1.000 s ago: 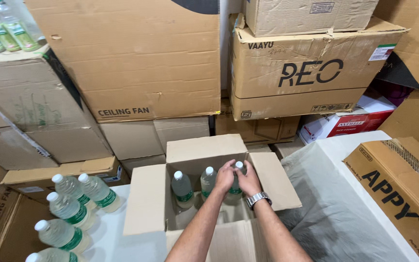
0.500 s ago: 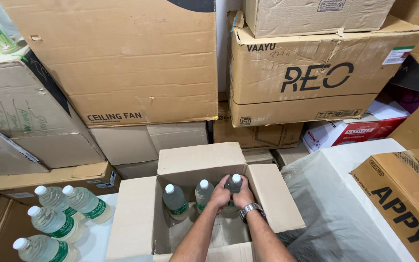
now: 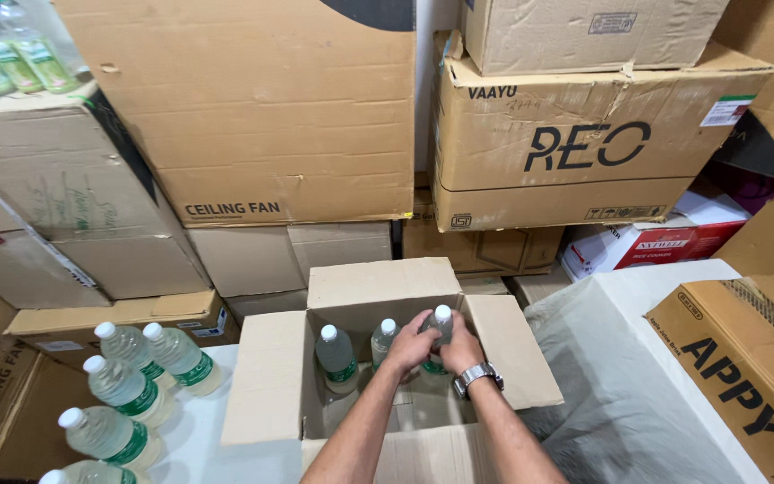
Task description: The person places several clear plastic bottles containing liquid into a cardboard box, seals the box with adhesive tape by hand, and then lifts the box to place it on a stack of other boxes.
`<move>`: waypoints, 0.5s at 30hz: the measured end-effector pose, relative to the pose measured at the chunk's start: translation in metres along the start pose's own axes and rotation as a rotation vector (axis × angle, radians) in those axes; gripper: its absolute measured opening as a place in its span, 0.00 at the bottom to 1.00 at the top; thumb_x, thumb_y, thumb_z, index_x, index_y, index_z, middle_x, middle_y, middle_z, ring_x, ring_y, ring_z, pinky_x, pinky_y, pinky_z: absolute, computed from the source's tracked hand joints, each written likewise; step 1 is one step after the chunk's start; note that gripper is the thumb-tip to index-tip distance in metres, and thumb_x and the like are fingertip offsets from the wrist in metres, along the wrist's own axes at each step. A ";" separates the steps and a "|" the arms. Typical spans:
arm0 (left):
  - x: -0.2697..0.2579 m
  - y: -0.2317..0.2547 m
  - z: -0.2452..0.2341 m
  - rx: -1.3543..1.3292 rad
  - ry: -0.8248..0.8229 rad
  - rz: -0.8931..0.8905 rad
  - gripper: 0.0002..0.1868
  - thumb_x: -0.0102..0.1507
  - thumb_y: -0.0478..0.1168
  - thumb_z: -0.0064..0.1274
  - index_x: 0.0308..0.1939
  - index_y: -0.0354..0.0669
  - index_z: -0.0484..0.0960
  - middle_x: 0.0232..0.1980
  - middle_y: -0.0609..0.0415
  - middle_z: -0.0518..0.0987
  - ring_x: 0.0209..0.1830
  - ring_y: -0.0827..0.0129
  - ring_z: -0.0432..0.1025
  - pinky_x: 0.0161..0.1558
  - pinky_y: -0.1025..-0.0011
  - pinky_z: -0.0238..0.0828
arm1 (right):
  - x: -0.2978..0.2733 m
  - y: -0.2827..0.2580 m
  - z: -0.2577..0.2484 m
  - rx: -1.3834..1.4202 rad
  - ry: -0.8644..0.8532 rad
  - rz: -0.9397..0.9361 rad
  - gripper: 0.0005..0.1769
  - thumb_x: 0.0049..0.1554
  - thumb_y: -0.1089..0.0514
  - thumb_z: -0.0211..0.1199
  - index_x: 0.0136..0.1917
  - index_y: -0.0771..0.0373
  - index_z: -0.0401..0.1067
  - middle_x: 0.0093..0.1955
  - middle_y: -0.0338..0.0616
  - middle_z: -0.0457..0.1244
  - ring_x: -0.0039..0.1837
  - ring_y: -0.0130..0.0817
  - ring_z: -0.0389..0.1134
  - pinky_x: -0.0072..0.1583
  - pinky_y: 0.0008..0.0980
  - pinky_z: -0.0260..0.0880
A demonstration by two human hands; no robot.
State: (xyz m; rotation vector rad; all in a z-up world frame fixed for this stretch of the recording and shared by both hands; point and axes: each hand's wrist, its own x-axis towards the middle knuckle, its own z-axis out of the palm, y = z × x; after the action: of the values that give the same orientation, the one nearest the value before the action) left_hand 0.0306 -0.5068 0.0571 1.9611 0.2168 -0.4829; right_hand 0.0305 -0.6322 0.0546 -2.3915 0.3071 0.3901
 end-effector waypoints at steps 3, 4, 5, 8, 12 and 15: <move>0.001 0.002 -0.009 -0.061 0.016 0.088 0.33 0.60 0.56 0.56 0.71 0.73 0.73 0.58 0.47 0.82 0.43 0.60 0.82 0.54 0.66 0.78 | -0.031 -0.024 -0.024 0.008 0.010 -0.043 0.41 0.59 0.59 0.59 0.82 0.46 0.48 0.70 0.64 0.63 0.76 0.56 0.61 0.75 0.47 0.62; -0.006 0.006 -0.015 -0.060 0.021 0.094 0.33 0.60 0.56 0.56 0.71 0.73 0.73 0.58 0.47 0.82 0.43 0.60 0.82 0.54 0.66 0.78 | -0.039 -0.030 -0.029 0.009 0.013 -0.050 0.41 0.59 0.59 0.59 0.82 0.46 0.48 0.70 0.64 0.63 0.76 0.56 0.61 0.75 0.47 0.62; -0.013 0.011 -0.021 -0.050 0.029 0.124 0.33 0.60 0.56 0.57 0.71 0.75 0.73 0.56 0.47 0.83 0.42 0.59 0.82 0.50 0.65 0.80 | -0.047 -0.037 -0.036 0.004 0.035 -0.071 0.42 0.58 0.57 0.61 0.82 0.46 0.49 0.70 0.64 0.63 0.75 0.56 0.61 0.75 0.48 0.62; -0.051 0.032 -0.041 -0.052 0.065 0.191 0.32 0.60 0.55 0.58 0.71 0.73 0.74 0.52 0.46 0.84 0.38 0.58 0.82 0.41 0.68 0.82 | -0.070 -0.055 -0.049 -0.005 0.080 -0.116 0.44 0.56 0.54 0.65 0.82 0.44 0.51 0.69 0.64 0.64 0.75 0.56 0.62 0.74 0.48 0.63; -0.087 0.045 -0.065 -0.127 0.097 0.268 0.31 0.61 0.50 0.60 0.70 0.62 0.76 0.48 0.38 0.81 0.37 0.53 0.82 0.32 0.70 0.85 | -0.087 -0.071 -0.062 -0.029 0.112 -0.203 0.45 0.52 0.51 0.70 0.80 0.43 0.56 0.68 0.61 0.65 0.74 0.56 0.63 0.73 0.50 0.64; -0.104 0.045 -0.083 -0.250 0.061 0.301 0.32 0.63 0.47 0.61 0.71 0.57 0.74 0.46 0.41 0.84 0.33 0.58 0.80 0.35 0.68 0.87 | -0.097 -0.086 -0.066 -0.051 0.122 -0.260 0.46 0.50 0.45 0.72 0.79 0.41 0.59 0.66 0.63 0.66 0.73 0.59 0.63 0.73 0.52 0.64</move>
State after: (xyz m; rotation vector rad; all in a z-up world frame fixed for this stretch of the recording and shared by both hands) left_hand -0.0273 -0.4444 0.1684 1.7263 0.0162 -0.1892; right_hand -0.0193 -0.6015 0.1884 -2.4701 0.0389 0.1345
